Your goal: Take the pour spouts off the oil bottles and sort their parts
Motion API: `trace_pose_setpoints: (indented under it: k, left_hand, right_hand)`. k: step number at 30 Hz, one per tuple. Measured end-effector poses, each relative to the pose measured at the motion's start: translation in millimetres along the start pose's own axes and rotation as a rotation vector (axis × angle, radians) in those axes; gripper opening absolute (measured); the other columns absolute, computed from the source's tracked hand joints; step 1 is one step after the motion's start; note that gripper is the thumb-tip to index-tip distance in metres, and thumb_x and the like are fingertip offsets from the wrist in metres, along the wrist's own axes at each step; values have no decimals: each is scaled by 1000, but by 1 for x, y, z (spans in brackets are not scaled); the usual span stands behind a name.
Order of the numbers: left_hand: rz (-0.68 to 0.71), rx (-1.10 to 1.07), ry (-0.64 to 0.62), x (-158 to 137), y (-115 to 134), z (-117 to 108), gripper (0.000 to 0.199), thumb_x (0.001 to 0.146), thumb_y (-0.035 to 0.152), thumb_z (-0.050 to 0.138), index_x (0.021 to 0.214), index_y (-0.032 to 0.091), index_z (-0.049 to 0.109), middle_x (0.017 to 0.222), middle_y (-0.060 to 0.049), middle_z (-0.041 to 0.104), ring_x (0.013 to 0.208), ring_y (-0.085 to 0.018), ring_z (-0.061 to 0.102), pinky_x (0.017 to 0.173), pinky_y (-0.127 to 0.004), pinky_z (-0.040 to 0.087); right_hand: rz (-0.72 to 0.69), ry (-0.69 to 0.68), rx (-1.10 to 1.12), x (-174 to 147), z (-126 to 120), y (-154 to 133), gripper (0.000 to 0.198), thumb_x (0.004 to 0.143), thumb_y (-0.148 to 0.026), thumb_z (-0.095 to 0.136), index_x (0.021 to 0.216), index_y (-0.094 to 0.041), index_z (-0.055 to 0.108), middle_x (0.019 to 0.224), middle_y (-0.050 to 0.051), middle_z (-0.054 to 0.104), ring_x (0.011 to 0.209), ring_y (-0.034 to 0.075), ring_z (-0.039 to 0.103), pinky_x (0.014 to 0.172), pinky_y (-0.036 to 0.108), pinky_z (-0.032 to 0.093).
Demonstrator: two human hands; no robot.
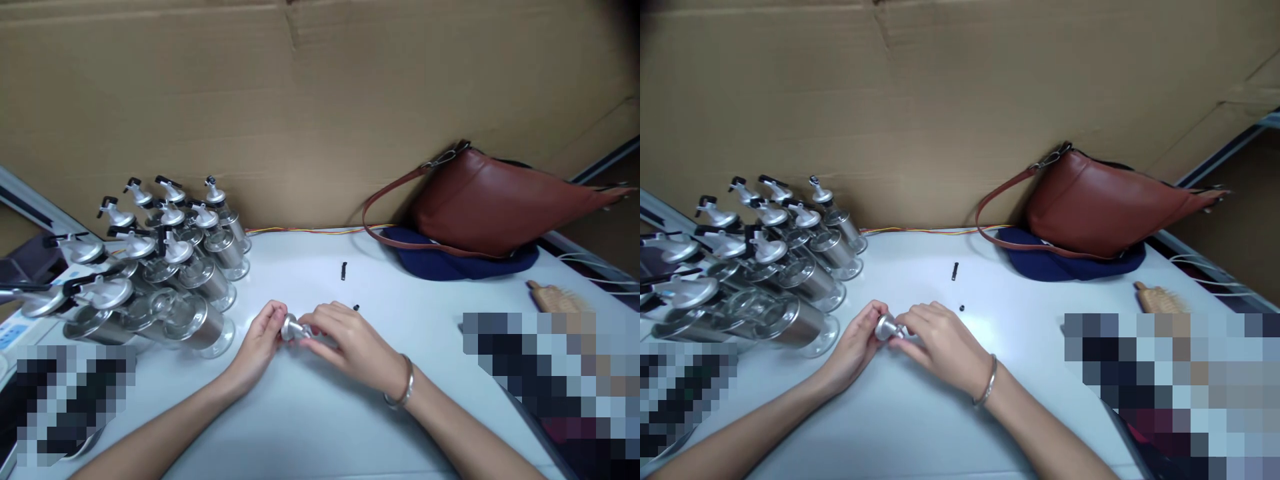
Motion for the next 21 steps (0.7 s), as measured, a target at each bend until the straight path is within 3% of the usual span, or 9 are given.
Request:
trace_pose_setpoints:
  k: [7, 12, 16, 21]
  left_hand:
    - [114, 190, -12, -4, 7, -2, 26, 77, 37, 69, 91, 19, 55, 77, 2, 57, 72, -13, 54, 75, -26, 40]
    - [94, 205, 36, -3, 8, 0, 29, 72, 34, 74, 86, 19, 54, 77, 2, 60, 71, -12, 56, 73, -24, 42]
    - [102, 179, 32, -1, 4, -4, 29, 81, 38, 65, 101, 19, 55, 74, 0, 63, 74, -15, 58, 77, -27, 43]
    - [146, 195, -48, -4, 6, -7, 35, 88, 40, 54, 116, 19, 58, 79, -4, 63, 79, -18, 58, 85, -32, 42]
  right_hand:
    - [88, 99, -96, 0, -3, 13, 22, 96, -22, 42, 112, -18, 57, 80, 5, 61, 70, 16, 58, 65, 27, 47]
    - [164, 158, 84, -2, 2, 8, 3, 91, -19, 49, 92, -19, 52, 74, 1, 60, 63, 13, 58, 59, 23, 46]
    - [65, 101, 89, -1, 3, 1, 9, 88, -23, 58, 94, -19, 53, 88, 5, 65, 77, 16, 63, 69, 26, 49]
    - [121, 146, 20, -2, 4, 6, 19, 85, -24, 63, 99, -20, 51, 92, 5, 65, 81, 19, 63, 71, 30, 50]
Point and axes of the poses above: each hand's wrist, its own x-axis towards the middle knuckle, its own z-axis out of the palm, y = z × x, the point moved 1 cm from there along x, towards the middle knuckle
